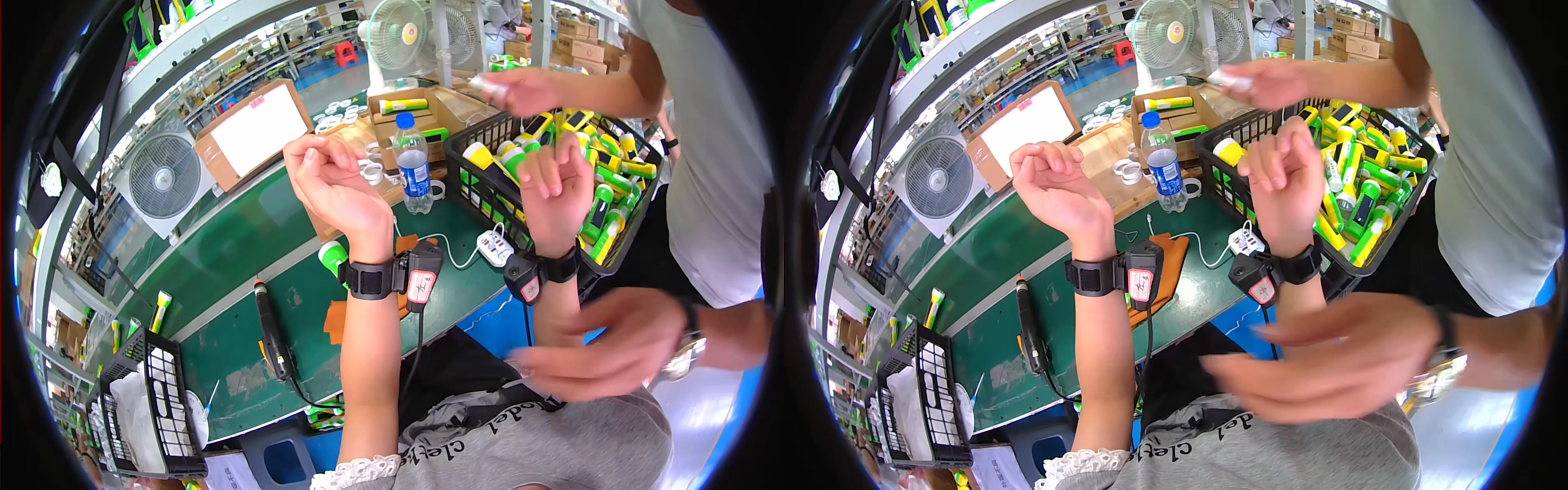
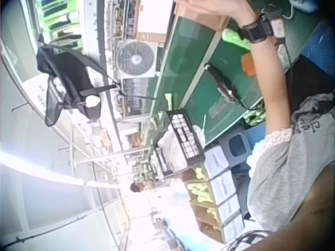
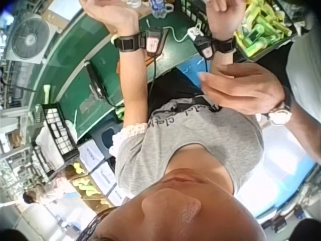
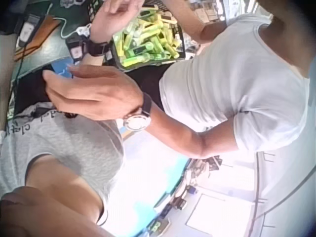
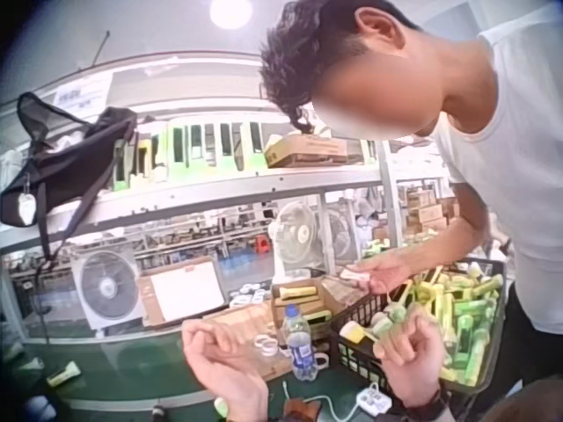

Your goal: Applying labels and testing components on plastic flashlight housings.

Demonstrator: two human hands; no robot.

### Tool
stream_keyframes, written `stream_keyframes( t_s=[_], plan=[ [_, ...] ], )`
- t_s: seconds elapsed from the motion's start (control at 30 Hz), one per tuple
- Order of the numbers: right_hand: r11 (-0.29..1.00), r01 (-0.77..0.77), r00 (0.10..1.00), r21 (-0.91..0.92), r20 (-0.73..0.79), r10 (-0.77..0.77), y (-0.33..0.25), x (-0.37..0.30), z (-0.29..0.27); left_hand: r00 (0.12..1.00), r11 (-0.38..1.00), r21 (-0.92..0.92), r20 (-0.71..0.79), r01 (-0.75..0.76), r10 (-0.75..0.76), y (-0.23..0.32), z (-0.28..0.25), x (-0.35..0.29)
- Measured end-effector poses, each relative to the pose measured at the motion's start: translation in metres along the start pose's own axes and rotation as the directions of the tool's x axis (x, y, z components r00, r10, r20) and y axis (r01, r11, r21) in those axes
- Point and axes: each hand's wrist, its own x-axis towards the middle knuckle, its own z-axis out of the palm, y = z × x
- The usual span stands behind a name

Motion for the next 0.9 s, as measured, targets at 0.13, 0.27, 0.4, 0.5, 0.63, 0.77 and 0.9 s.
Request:
stream_keyframes(
  t_s=[0.13,0.27,0.4,0.5,0.63,0.77,0.9],
  plan=[
    [0.787,-0.325,0.943,-0.525,-0.244,0.227,0.022,-0.028,0.036,0.999,0.998,-0.028,0.016,-0.05,0.051,0.009,0.005,-0.003],
    [0.658,-0.415,0.873,-0.628,-0.072,0.482,0.056,-0.067,0.08,0.962,0.955,-0.129,0.025,-0.266,0.271,0.032,0.003,-0.006],
    [0.693,-0.516,0.852,-0.504,-0.215,0.478,0.065,-0.081,0.098,0.859,0.892,-0.079,0.244,-0.445,0.45,0.061,0.0,-0.009],
    [0.694,-0.537,0.817,-0.479,-0.09,0.569,0.066,-0.083,0.099,0.968,0.949,-0.309,0.213,-0.06,0.13,0.086,0.005,-0.006],
    [0.654,-0.559,0.77,-0.509,-0.028,0.637,0.065,-0.09,0.109,0.971,0.966,-0.258,0.236,0.02,0.043,0.09,0.0,-0.008],
    [0.597,-0.438,0.854,-0.672,-0.104,0.509,0.069,-0.09,0.121,0.507,0.201,0.466,0.788,-0.862,0.349,0.062,-0.025,-0.009],
    [0.635,-0.582,0.783,-0.507,-0.138,0.607,0.08,-0.099,0.101,0.525,0.423,0.397,0.814,-0.814,0.247,0.065,-0.006,-0.011]
  ],
)
